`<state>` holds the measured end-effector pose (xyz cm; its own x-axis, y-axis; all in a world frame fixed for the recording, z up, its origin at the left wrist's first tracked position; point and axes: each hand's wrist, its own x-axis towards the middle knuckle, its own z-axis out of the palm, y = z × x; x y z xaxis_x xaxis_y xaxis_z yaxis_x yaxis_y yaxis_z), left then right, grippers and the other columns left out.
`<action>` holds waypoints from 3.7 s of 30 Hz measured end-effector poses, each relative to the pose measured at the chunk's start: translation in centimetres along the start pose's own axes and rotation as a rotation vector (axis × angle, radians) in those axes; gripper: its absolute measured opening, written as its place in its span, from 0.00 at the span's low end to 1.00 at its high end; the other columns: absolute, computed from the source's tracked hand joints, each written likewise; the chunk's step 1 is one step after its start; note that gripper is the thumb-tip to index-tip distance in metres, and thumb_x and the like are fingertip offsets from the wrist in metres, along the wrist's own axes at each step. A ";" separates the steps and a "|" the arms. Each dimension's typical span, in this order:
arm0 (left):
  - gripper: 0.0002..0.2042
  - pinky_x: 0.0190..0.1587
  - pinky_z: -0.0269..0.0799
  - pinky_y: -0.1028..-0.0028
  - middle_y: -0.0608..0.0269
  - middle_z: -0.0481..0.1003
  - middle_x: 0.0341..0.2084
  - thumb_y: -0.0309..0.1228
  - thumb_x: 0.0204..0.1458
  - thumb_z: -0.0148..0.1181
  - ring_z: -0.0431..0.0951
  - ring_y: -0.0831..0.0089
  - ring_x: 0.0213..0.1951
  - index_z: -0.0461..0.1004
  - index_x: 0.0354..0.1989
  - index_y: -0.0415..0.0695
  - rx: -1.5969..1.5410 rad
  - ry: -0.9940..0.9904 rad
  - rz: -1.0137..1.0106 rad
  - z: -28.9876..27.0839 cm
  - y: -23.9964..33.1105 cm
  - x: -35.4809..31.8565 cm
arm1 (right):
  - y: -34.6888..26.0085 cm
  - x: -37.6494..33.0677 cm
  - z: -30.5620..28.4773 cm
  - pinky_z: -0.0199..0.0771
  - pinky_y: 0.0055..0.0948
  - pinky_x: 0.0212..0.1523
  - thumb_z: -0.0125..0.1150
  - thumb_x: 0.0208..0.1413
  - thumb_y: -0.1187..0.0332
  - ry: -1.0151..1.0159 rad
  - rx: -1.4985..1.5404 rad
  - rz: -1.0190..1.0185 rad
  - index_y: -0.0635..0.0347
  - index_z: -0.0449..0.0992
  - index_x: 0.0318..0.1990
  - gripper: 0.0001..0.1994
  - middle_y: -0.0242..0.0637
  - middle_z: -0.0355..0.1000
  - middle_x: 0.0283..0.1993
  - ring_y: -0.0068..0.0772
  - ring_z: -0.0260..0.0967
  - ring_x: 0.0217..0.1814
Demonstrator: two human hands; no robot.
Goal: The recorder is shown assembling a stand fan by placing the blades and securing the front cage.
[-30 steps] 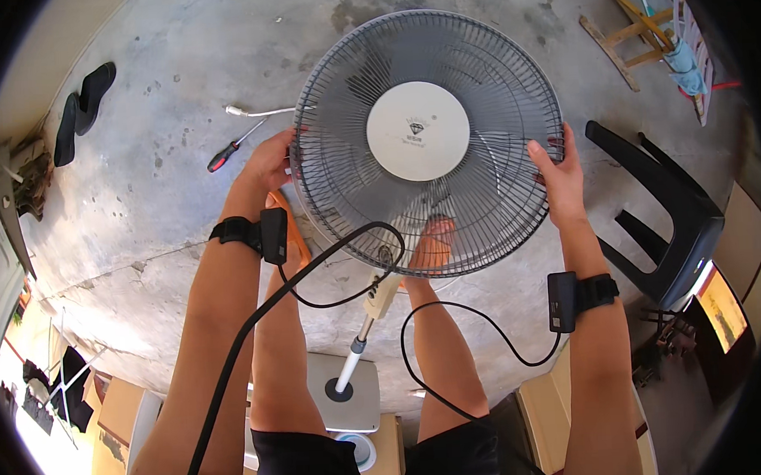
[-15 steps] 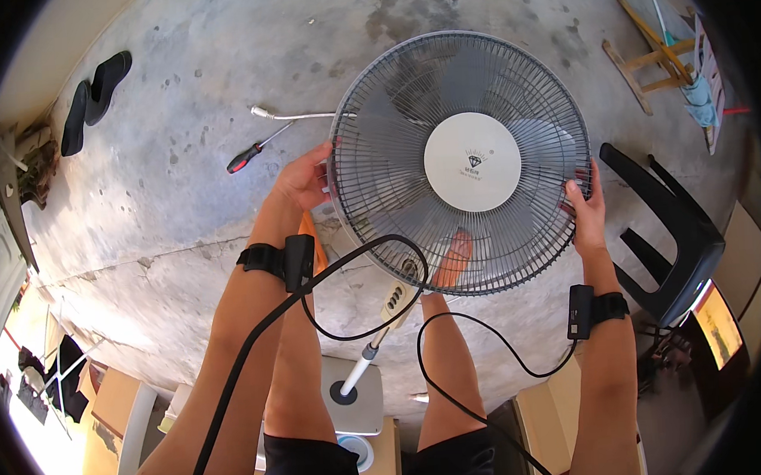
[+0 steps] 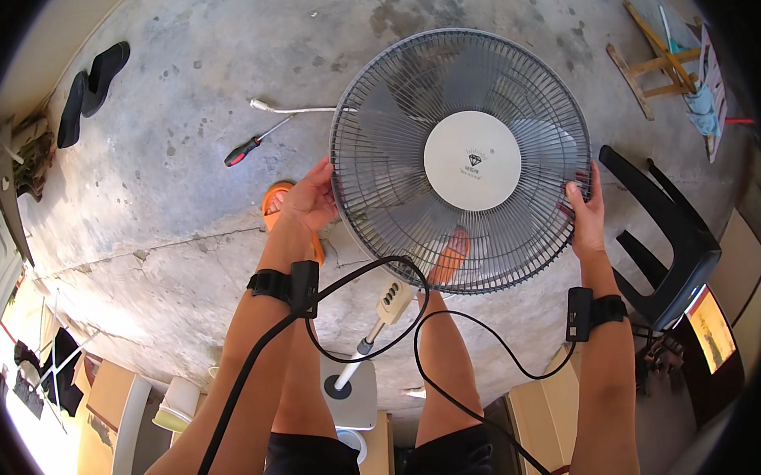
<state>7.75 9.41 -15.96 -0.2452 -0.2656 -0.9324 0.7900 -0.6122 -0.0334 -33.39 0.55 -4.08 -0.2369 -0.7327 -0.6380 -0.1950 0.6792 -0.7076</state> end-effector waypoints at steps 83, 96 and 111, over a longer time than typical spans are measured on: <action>0.31 0.54 0.61 0.60 0.56 0.55 0.59 0.36 0.61 0.44 0.61 0.64 0.56 0.34 0.68 0.56 0.448 0.078 0.545 7.1 -11.4 -7.3 | 5.4 1.8 -6.9 0.67 0.32 0.46 0.42 0.57 0.42 0.048 0.160 0.263 0.57 0.64 0.57 0.30 0.31 0.68 0.48 0.25 0.66 0.47; 0.31 0.45 0.66 0.63 0.56 0.61 0.53 0.35 0.61 0.44 0.66 0.65 0.50 0.33 0.68 0.59 0.392 0.123 0.509 6.9 -11.2 -7.8 | 4.4 5.6 -8.2 0.65 0.27 0.37 0.51 0.57 0.49 -0.122 0.022 0.312 0.49 0.71 0.39 0.16 0.21 0.67 0.31 0.17 0.62 0.32; 0.31 0.46 0.66 0.64 0.58 0.61 0.53 0.35 0.61 0.44 0.65 0.67 0.50 0.35 0.68 0.60 0.366 0.150 0.478 6.8 -11.0 -7.4 | 7.2 4.5 -7.3 0.63 0.18 0.28 0.51 0.60 0.58 0.037 0.354 0.210 0.56 0.73 0.44 0.13 0.19 0.68 0.29 0.12 0.62 0.29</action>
<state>-2.92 13.07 -6.24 0.1902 -0.4823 -0.8551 0.5423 -0.6744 0.5011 -42.78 2.51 -9.82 -0.2721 -0.5729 -0.7731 0.1997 0.7523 -0.6278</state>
